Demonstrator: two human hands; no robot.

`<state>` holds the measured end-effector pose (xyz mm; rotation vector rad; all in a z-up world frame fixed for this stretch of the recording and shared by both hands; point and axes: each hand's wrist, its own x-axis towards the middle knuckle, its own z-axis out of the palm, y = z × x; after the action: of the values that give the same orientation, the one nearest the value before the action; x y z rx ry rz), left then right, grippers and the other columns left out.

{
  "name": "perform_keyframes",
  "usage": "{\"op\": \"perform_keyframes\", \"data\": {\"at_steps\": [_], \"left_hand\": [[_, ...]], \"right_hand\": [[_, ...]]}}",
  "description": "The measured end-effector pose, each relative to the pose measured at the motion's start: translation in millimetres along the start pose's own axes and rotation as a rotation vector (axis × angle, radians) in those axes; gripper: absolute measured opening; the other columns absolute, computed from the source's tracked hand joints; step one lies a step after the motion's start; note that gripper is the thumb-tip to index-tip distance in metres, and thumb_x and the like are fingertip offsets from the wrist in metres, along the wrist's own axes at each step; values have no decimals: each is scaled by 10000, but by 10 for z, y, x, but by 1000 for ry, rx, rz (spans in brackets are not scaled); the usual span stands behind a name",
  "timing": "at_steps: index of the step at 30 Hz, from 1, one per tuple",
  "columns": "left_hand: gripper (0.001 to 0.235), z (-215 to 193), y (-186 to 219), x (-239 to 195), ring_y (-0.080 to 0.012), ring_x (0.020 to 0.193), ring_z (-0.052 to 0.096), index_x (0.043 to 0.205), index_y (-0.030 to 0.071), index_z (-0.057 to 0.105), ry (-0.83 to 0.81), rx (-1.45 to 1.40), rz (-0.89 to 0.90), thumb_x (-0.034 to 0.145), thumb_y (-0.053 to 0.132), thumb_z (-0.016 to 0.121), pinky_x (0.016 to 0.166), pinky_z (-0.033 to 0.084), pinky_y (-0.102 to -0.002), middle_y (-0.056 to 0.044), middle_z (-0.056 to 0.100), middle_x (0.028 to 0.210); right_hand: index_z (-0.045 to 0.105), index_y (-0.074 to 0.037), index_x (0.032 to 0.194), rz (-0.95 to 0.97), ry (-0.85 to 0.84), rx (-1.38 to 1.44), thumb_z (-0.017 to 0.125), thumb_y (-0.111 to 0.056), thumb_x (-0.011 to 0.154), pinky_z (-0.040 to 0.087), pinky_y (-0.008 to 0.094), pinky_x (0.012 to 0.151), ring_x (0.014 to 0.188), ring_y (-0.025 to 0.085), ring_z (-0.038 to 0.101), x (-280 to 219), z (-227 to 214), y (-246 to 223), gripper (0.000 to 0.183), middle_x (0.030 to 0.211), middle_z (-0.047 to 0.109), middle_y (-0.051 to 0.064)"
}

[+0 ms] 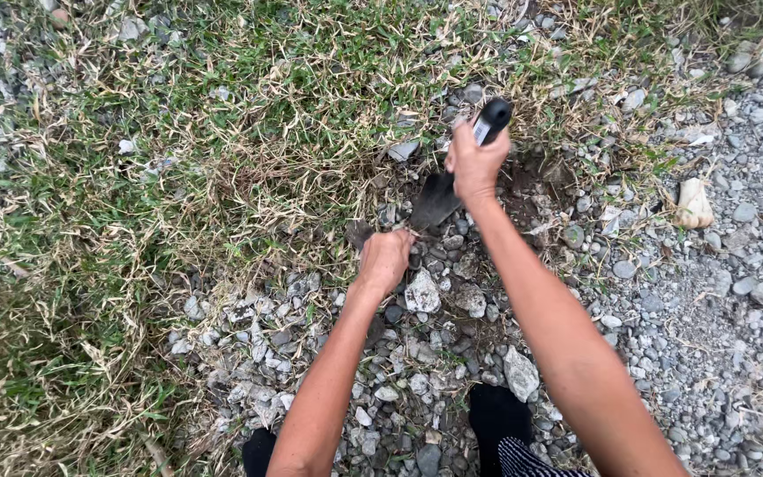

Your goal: The person uses a small hand trowel to loosen soil and pull weeds from a gravelly patch with sparse grass. They repeatedly scrape the ground, lift clumps of grass and roots, and discard them to the side.

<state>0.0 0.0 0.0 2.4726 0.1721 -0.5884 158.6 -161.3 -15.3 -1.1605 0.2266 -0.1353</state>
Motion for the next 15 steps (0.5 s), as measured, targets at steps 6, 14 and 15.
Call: {"op": "perform_keyframes", "data": {"at_steps": [6, 14, 15], "left_hand": [[226, -83, -11, -149, -260, 697, 759, 956, 73, 734, 12, -321, -93, 1018, 248, 604, 692, 590, -396, -153, 768, 853], [245, -74, 139, 180, -175, 656, 601, 955, 33, 719, 115, -546, -8, 1037, 242, 623, 672, 521, -362, -48, 653, 762], [236, -24, 114, 92, -167, 673, 607, 966, 23, 712, 196, -479, 95, 1036, 232, 627, 688, 528, -342, -36, 638, 760]], "right_hand": [[506, -51, 968, -121, -37, 53, 637, 19, 986, 429, 301, 370, 441, 126, 484, 161, -42, -609, 149, 699, 572, 57], [466, -74, 949, -33, 41, 75, 614, 28, 902, 433, 293, 350, 412, 111, 475, 116, 110, -94, 186, 639, 533, 18], [461, -80, 951, 3, 42, 129, 608, 12, 911, 419, 282, 348, 403, 102, 461, 81, 77, -126, 178, 619, 515, 12]]}}
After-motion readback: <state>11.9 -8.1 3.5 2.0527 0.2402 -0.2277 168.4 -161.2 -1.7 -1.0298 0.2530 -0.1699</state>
